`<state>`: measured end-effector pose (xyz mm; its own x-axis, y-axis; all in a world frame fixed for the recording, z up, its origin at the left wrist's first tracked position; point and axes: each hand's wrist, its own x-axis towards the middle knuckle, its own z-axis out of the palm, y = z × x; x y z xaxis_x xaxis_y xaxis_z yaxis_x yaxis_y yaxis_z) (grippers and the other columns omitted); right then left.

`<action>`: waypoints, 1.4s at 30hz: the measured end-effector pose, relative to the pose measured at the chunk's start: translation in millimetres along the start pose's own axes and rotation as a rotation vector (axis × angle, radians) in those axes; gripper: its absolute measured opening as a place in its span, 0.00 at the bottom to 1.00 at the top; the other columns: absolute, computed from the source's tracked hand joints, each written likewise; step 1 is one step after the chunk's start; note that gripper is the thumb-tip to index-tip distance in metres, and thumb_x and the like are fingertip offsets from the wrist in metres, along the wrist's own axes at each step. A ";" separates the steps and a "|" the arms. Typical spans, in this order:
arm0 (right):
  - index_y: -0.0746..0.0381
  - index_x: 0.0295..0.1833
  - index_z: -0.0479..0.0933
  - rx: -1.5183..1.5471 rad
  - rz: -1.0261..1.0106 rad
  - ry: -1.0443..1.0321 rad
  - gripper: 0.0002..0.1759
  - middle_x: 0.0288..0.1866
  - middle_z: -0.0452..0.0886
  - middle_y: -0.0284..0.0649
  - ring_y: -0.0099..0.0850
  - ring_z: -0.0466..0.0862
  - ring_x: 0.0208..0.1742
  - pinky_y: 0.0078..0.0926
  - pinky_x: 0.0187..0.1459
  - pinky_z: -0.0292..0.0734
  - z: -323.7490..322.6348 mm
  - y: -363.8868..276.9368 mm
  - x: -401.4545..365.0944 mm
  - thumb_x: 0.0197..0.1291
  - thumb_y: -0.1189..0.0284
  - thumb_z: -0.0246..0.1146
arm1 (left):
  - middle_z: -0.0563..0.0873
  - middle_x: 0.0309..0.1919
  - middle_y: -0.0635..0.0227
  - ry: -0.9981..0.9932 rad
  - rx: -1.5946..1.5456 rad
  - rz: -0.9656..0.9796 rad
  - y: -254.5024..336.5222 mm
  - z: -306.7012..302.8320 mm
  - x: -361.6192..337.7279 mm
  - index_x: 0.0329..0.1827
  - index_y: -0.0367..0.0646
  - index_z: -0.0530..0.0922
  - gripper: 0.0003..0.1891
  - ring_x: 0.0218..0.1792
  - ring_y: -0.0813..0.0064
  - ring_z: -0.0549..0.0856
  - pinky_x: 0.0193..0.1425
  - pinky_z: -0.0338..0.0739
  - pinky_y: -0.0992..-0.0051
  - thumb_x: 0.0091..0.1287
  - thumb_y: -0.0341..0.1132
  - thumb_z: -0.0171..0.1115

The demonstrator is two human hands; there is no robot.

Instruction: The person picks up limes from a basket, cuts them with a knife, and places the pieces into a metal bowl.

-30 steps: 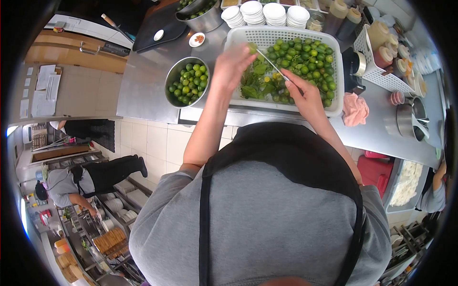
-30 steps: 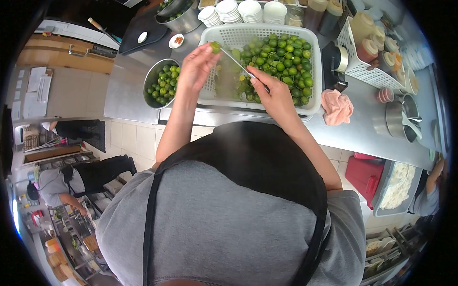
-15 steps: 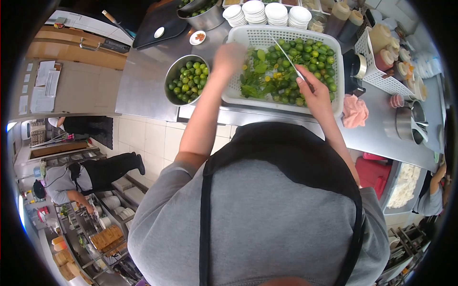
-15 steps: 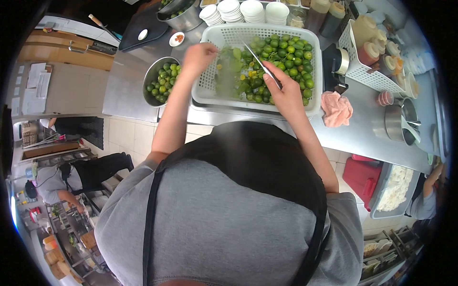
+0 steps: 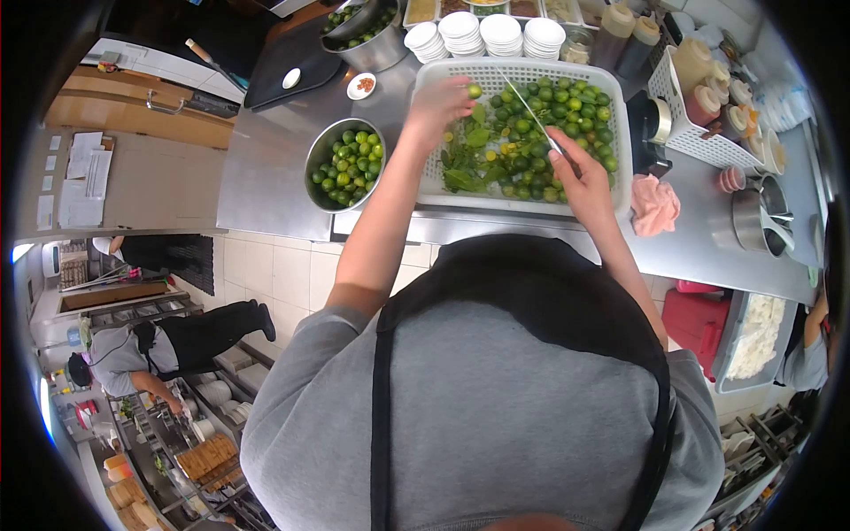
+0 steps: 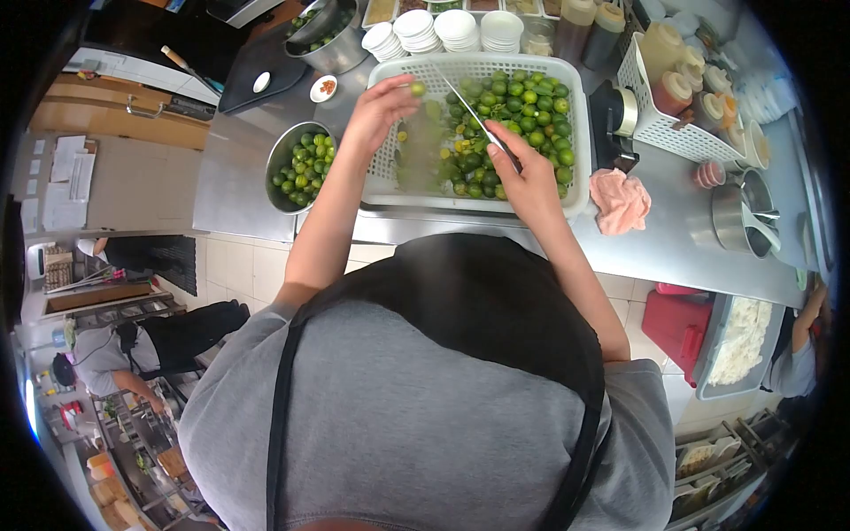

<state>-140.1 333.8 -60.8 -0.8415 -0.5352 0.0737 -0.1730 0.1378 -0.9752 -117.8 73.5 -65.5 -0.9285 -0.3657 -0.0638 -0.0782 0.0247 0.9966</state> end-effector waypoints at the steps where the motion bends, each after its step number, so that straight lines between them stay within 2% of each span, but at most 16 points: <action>1: 0.58 0.57 0.74 0.002 -0.002 -0.003 0.17 0.36 0.80 0.31 0.16 0.70 0.29 0.14 0.32 0.67 2.1 -0.7 0.9 0.63 0.69 0.57 | 0.81 0.45 0.57 -0.011 -0.351 -0.065 8.0 -3.6 -11.1 0.52 0.32 0.74 0.15 0.47 0.67 0.82 0.49 0.79 0.72 0.62 0.25 0.56; 2: 0.58 0.58 0.74 0.015 0.018 -0.038 0.17 0.35 0.80 0.31 0.16 0.70 0.28 0.14 0.32 0.66 4.4 -2.0 1.0 0.64 0.69 0.56 | 0.81 0.45 0.57 -0.005 -0.351 -0.065 10.0 -5.6 -19.3 0.52 0.32 0.74 0.15 0.47 0.67 0.82 0.49 0.79 0.72 0.62 0.25 0.56; 4: 0.58 0.58 0.73 0.026 0.039 -0.078 0.17 0.34 0.79 0.30 0.16 0.69 0.27 0.14 0.31 0.66 9.2 -5.6 0.1 0.64 0.69 0.56 | 0.79 0.47 0.54 -0.016 -0.550 -0.011 11.6 -8.0 -32.2 0.56 0.30 0.70 0.17 0.49 0.66 0.81 0.54 0.78 0.73 0.64 0.24 0.54; 7: 0.59 0.59 0.73 0.040 0.026 -0.144 0.17 0.36 0.81 0.33 0.18 0.72 0.29 0.16 0.34 0.69 17.4 -9.2 -3.7 0.65 0.69 0.54 | 0.79 0.48 0.56 0.028 -0.563 0.040 14.5 -1.3 -45.1 0.54 0.31 0.72 0.16 0.48 0.66 0.81 0.56 0.78 0.71 0.63 0.25 0.57; 9: 0.60 0.59 0.73 0.046 -0.071 -0.147 0.17 0.41 0.82 0.39 0.22 0.77 0.35 0.19 0.41 0.71 22.7 -5.8 -6.2 0.65 0.70 0.54 | 0.79 0.47 0.58 0.070 -0.557 0.073 14.7 4.7 -49.0 0.52 0.31 0.73 0.15 0.47 0.67 0.81 0.56 0.77 0.70 0.63 0.25 0.57; 10: 0.60 0.58 0.73 0.032 -0.034 -0.159 0.17 0.45 0.82 0.44 0.25 0.79 0.41 0.21 0.47 0.71 22.5 -9.1 -7.9 0.65 0.69 0.53 | 0.80 0.45 0.59 0.109 -0.546 0.106 15.5 6.7 -49.7 0.50 0.31 0.73 0.14 0.47 0.67 0.81 0.57 0.77 0.68 0.63 0.25 0.58; 14: 0.60 0.58 0.73 0.004 -0.010 -0.179 0.17 0.45 0.82 0.43 0.26 0.80 0.41 0.20 0.46 0.71 19.6 -11.1 -8.7 0.65 0.69 0.54 | 0.80 0.43 0.61 0.139 -0.564 0.109 19.8 10.5 -49.6 0.47 0.32 0.75 0.11 0.45 0.68 0.81 0.58 0.76 0.66 0.62 0.25 0.59; 17: 0.60 0.58 0.73 -0.004 -0.077 -0.134 0.17 0.44 0.82 0.44 0.27 0.80 0.38 0.21 0.44 0.71 20.2 -10.2 -8.8 0.65 0.69 0.54 | 0.81 0.42 0.62 0.150 -0.572 0.129 16.8 12.9 -45.3 0.45 0.33 0.75 0.10 0.45 0.69 0.82 0.58 0.75 0.66 0.62 0.25 0.59; 23: 0.59 0.57 0.74 -0.078 -0.100 -0.092 0.16 0.41 0.82 0.45 0.26 0.78 0.33 0.22 0.39 0.72 18.7 -15.2 -8.7 0.65 0.69 0.54 | 0.82 0.42 0.63 0.179 -0.517 0.118 14.0 21.6 -46.5 0.45 0.35 0.76 0.09 0.44 0.70 0.82 0.54 0.76 0.71 0.62 0.25 0.60; 25: 0.59 0.57 0.74 -0.156 -0.032 -0.073 0.16 0.40 0.82 0.45 0.26 0.78 0.31 0.22 0.37 0.72 17.8 -13.9 -5.7 0.64 0.69 0.55 | 0.83 0.42 0.63 0.036 -0.297 0.048 16.0 32.8 -56.4 0.45 0.36 0.77 0.10 0.43 0.69 0.83 0.51 0.77 0.74 0.61 0.25 0.60; 27: 0.59 0.57 0.74 -0.143 -0.033 -0.052 0.16 0.40 0.82 0.45 0.26 0.78 0.31 0.22 0.36 0.72 14.6 -10.6 0.4 0.64 0.69 0.55 | 0.83 0.42 0.62 -0.007 -0.302 0.018 17.2 45.0 -64.0 0.46 0.36 0.77 0.11 0.41 0.68 0.84 0.50 0.76 0.74 0.60 0.24 0.60; 30: 0.59 0.57 0.74 -0.082 -0.044 -0.054 0.16 0.39 0.82 0.45 0.26 0.77 0.30 0.22 0.36 0.71 15.4 -13.9 -0.3 0.64 0.69 0.55 | 0.83 0.41 0.62 0.094 -0.404 0.047 11.4 37.5 -55.5 0.46 0.35 0.76 0.11 0.45 0.69 0.83 0.52 0.76 0.73 0.60 0.24 0.60; 34: 0.59 0.57 0.74 -0.012 -0.105 -0.097 0.16 0.39 0.82 0.45 0.25 0.76 0.30 0.21 0.36 0.71 20.3 -14.0 -10.7 0.64 0.69 0.55 | 0.82 0.39 0.63 0.232 -0.397 0.156 20.6 18.1 -46.1 0.45 0.33 0.76 0.10 0.42 0.74 0.81 0.53 0.77 0.71 0.61 0.22 0.60; 40: 0.59 0.57 0.74 -0.122 -0.002 -0.153 0.16 0.42 0.82 0.46 0.27 0.79 0.33 0.21 0.39 0.72 18.1 -21.3 -8.2 0.64 0.69 0.55 | 0.82 0.39 0.63 0.227 -0.219 0.175 17.2 11.7 -42.5 0.44 0.34 0.76 0.10 0.41 0.76 0.81 0.53 0.76 0.72 0.60 0.23 0.61; 42: 0.59 0.57 0.74 -0.102 -0.045 -0.121 0.16 0.43 0.82 0.46 0.28 0.80 0.34 0.21 0.39 0.72 20.9 -19.7 -3.8 0.64 0.69 0.55 | 0.82 0.39 0.63 0.191 -0.257 0.156 14.1 18.6 -46.3 0.44 0.34 0.77 0.10 0.41 0.76 0.81 0.53 0.76 0.73 0.59 0.23 0.61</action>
<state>-122.8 315.7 -46.2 -0.7653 -0.6380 0.0854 -0.2652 0.1917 -0.9449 -82.6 108.1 -49.5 -0.8356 -0.5441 0.0764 0.1752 -0.1321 0.9756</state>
